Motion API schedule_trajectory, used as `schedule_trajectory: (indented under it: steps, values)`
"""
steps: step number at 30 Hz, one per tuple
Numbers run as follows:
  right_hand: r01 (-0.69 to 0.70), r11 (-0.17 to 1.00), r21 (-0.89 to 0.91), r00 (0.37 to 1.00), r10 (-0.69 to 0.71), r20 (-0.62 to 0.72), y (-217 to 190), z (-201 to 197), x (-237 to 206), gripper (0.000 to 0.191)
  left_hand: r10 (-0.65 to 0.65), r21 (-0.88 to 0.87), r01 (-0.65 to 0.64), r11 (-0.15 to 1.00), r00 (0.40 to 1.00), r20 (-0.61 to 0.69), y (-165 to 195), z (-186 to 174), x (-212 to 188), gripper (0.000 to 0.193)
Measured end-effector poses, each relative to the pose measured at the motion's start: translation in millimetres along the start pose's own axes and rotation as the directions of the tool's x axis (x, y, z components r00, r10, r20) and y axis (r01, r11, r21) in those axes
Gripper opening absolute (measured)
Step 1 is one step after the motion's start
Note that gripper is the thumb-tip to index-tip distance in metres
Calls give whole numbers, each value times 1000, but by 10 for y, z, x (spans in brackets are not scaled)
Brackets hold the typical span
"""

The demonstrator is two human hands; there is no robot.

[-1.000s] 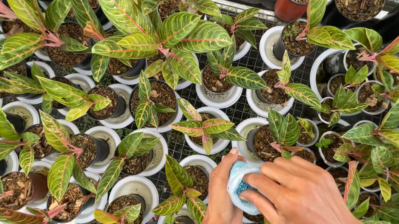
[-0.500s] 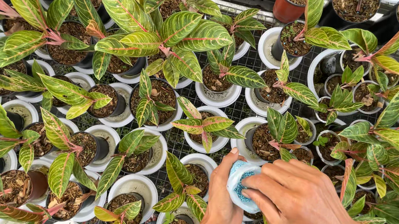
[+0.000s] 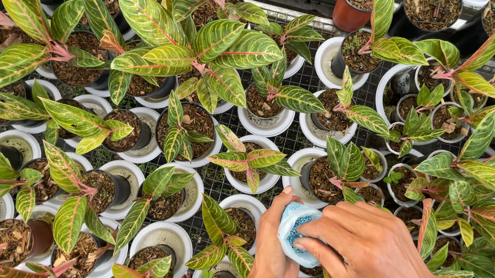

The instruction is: The person opens a small bag of blue granules and sprinkles them by hand into the soil of several potted plants. They move along a row of Aglaonema plants on a metal rack, adding a small amount of fertilizer to each pot.

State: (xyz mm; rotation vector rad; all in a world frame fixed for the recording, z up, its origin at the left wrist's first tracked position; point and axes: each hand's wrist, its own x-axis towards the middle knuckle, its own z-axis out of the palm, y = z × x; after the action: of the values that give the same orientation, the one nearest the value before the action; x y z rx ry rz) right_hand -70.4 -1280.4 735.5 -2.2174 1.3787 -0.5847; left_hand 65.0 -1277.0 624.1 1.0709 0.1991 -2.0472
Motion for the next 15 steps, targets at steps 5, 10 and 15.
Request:
schedule_trajectory:
  steps: [5, 10, 15]
  values:
    - [-281, 930, 238, 959, 265, 97, 97, -83, -30, 14, -1, -4, 1, 1000, 1000, -14, -6, -24, 40, 29]
    - [-642, 749, 163, 761, 649, 20, 661, -321, 41, 17, -36, -6, 36, 999, 997, -63, 70, -54, -4, 29]
    - [-817, 562, 127, 570, 821, 32, 1893, -243, 329, 23, -63, -32, 61, 998, 994, -87, 145, -94, -64, 30]
